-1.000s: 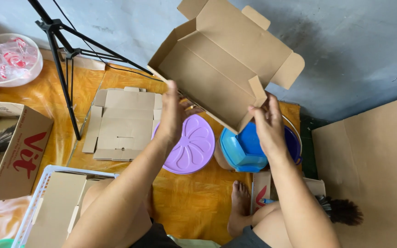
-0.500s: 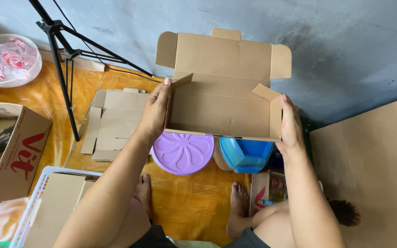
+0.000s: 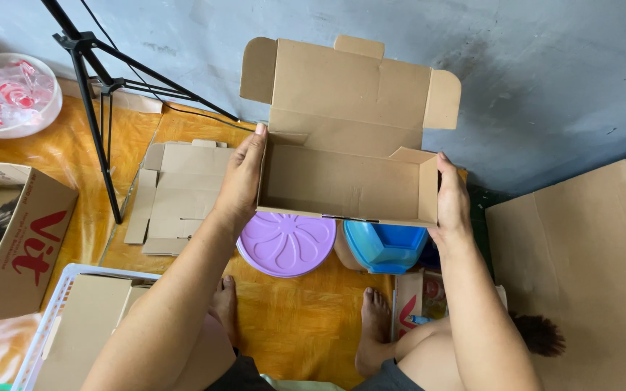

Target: Assembling cardboard boxes, dusting them, and filling plastic bags with snacks using tongs.

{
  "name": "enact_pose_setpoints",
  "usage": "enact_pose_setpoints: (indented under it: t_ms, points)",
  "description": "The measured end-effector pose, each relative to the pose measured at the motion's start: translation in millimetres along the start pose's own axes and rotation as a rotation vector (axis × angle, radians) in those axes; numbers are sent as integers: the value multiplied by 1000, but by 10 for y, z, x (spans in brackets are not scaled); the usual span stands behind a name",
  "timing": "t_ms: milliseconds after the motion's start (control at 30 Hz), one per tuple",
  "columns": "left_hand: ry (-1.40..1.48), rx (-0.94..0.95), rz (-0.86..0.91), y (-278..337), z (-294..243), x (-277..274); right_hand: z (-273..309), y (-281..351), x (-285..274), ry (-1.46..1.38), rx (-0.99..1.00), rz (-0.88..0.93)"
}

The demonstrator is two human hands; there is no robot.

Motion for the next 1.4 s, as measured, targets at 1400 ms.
enact_pose_setpoints:
  t_ms: [1400]
  points:
    - [-136, 434, 11, -131, -61, -249, -275, -370, -90, -265, -325, 21]
Point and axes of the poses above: each hand's wrist, its own y-axis away from the middle knuckle, its own x-axis out of the palm, z = x × y, the point moved 8 cm from there along -y, towards the middle knuckle, and after that the axes turned 3 degrees about -x, right-handed, at the moved point
